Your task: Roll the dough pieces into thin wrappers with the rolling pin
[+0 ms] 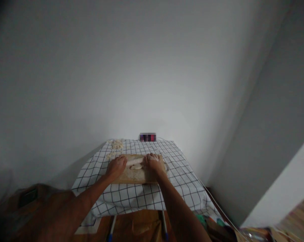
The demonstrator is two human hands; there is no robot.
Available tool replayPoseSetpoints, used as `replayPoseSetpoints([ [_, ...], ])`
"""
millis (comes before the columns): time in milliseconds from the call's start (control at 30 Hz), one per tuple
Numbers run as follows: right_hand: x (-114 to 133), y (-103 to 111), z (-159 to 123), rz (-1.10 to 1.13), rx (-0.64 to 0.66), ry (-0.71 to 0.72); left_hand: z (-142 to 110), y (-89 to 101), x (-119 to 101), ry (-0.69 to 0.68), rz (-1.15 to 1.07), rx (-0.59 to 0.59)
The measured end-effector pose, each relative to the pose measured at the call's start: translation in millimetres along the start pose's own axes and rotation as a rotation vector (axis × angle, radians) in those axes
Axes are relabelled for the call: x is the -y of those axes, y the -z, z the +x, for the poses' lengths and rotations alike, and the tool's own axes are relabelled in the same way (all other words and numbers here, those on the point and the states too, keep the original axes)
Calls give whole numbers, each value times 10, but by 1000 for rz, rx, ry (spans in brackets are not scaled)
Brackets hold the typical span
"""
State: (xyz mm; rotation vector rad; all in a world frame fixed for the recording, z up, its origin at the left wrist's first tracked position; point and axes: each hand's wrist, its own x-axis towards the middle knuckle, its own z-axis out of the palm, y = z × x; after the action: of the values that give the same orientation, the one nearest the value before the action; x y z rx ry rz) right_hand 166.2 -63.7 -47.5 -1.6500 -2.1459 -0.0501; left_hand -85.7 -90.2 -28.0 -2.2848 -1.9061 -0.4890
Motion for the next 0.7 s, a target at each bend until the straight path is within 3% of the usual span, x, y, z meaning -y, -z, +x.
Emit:
replayPoseSetpoints([
  [200,-21,175,-1,-206,63,44,95,80,-181,40,-1,-10],
  [333,-80,185,-119,-215,62,79,98,-55,-238,-66,-40,-39],
  [433,-93,94,-121,-188,11,44,129,-186,-233,-69,-26,-115],
  [700,-145,-1,298,-143,56,34,494,-295,-136,17,-110,-3],
])
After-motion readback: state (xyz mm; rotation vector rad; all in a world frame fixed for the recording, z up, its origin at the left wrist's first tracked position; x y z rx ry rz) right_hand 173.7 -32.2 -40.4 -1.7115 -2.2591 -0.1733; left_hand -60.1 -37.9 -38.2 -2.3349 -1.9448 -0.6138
